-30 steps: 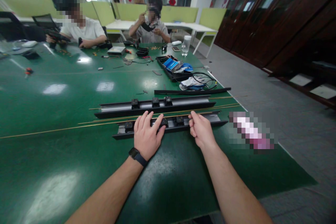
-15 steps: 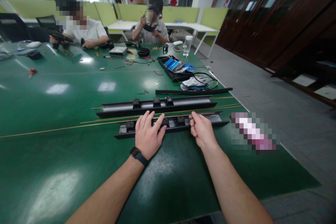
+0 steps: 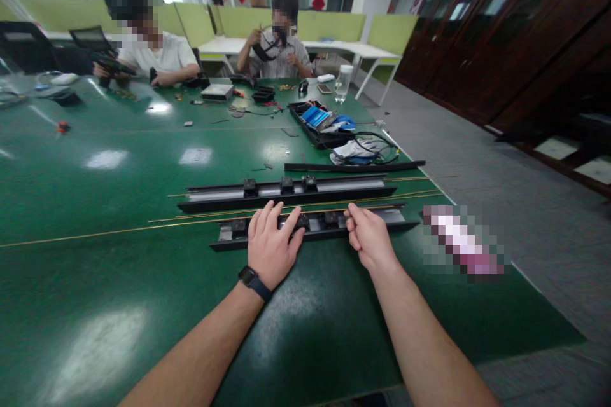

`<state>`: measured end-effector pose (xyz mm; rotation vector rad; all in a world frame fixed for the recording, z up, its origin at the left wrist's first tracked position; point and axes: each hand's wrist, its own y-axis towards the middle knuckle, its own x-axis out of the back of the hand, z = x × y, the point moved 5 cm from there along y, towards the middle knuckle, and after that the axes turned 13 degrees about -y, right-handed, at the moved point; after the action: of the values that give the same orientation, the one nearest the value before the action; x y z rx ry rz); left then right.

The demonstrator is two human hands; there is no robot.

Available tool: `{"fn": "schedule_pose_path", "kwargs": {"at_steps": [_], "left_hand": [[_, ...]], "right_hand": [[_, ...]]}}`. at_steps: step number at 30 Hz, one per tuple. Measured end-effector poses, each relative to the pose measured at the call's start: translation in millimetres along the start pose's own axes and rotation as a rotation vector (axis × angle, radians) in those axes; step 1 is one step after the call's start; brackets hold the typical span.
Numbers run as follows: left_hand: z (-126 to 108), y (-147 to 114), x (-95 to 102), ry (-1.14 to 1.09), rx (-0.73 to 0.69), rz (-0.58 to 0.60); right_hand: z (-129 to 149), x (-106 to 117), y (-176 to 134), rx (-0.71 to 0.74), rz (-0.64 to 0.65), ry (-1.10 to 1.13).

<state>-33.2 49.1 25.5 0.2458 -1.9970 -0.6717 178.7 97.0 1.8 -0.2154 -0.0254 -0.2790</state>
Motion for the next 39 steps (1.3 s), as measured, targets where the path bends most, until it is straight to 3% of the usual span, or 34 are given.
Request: {"fn": "schedule_pose_path", "kwargs": {"at_steps": [8, 17, 39], "left_hand": [[0.5, -0.4, 0.0, 0.004, -0.006, -0.002], [0.8, -0.7, -1.0, 0.002, -0.009, -0.004], [0.4, -0.2, -0.2, 0.004, -0.016, 0.005]], "right_hand": [[-3.9, 3.2, 3.2, 0.013, -0.059, 0.053], [0.4, 0.4, -0.2, -0.008, -0.009, -0.025], [-1.9, 0.5, 1.7, 0.019, -0.028, 0.044]]}}
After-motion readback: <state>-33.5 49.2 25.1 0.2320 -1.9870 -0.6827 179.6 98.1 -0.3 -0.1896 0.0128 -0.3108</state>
